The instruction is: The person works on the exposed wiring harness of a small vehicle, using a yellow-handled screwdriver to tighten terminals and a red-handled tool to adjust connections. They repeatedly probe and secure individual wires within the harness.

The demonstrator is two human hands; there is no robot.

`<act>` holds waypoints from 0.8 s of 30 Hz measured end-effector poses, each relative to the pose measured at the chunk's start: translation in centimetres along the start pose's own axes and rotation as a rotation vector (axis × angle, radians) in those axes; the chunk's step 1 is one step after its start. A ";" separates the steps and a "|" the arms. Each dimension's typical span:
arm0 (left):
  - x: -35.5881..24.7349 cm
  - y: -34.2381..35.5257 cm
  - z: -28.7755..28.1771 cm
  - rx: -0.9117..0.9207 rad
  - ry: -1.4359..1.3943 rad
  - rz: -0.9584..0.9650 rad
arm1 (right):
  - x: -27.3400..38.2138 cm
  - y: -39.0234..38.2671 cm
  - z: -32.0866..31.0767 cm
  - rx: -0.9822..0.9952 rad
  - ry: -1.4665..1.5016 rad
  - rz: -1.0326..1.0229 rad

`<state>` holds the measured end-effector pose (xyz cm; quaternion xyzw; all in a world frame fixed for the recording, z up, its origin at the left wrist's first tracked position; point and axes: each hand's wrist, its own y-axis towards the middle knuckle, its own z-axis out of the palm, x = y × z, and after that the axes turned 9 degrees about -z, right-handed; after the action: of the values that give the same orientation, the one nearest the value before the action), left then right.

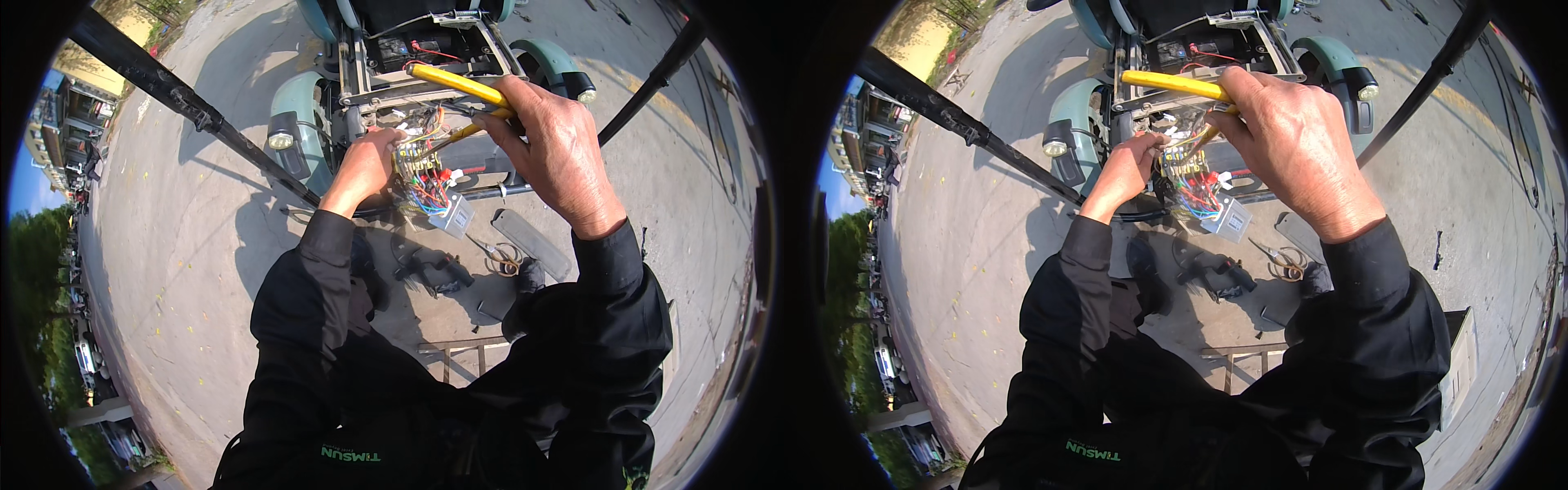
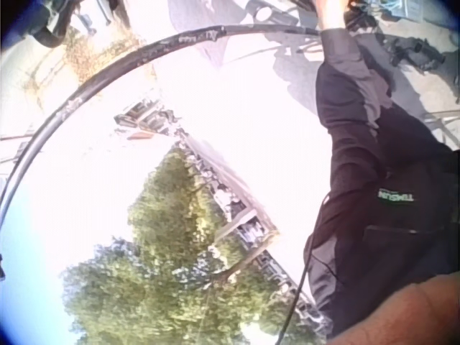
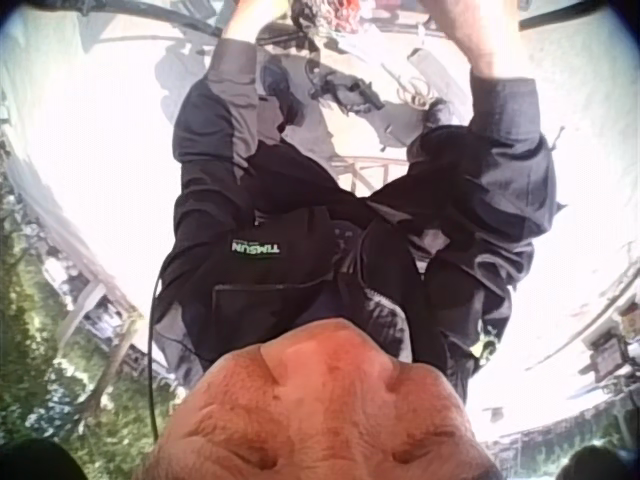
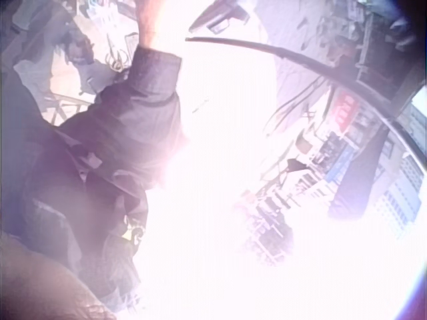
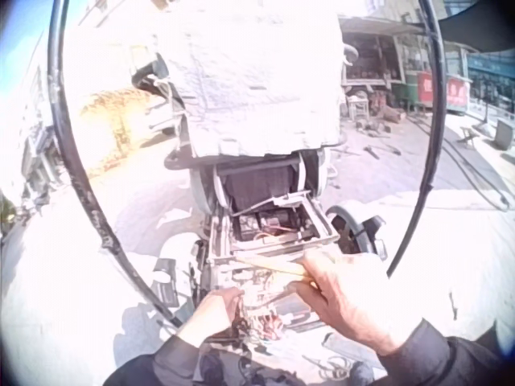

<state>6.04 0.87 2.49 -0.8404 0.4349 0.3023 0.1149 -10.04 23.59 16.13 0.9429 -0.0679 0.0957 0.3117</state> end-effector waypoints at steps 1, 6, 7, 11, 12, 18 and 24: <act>0.7 0.1 0.0 -0.122 0.111 0.021 | 0.3 0.0 0.2 0.021 -0.053 -0.118; 2.6 -0.7 2.4 0.131 -0.247 -0.374 | 1.5 -0.1 2.0 -0.169 -0.206 0.174; 2.5 -0.7 3.1 0.122 -0.332 -0.406 | 1.2 0.0 2.2 -0.189 -0.194 0.159; 1.8 -0.8 5.0 0.190 -0.564 -0.549 | 1.2 0.6 3.4 -0.399 -0.202 -0.120; 1.7 -0.7 5.3 0.148 -0.522 -0.537 | 1.2 1.0 3.7 -0.422 -0.228 -0.128; 3.5 -0.3 6.8 0.063 -0.460 -0.525 | 0.5 3.0 3.7 -0.517 -0.143 -0.225; 3.0 0.1 6.3 0.086 -0.466 -0.534 | -0.5 4.2 5.5 -0.456 -0.107 -0.195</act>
<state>4.67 1.69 -4.33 -0.8273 0.1744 0.4264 0.3214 -10.52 16.99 14.09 0.8539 -0.0128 -0.0025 0.5202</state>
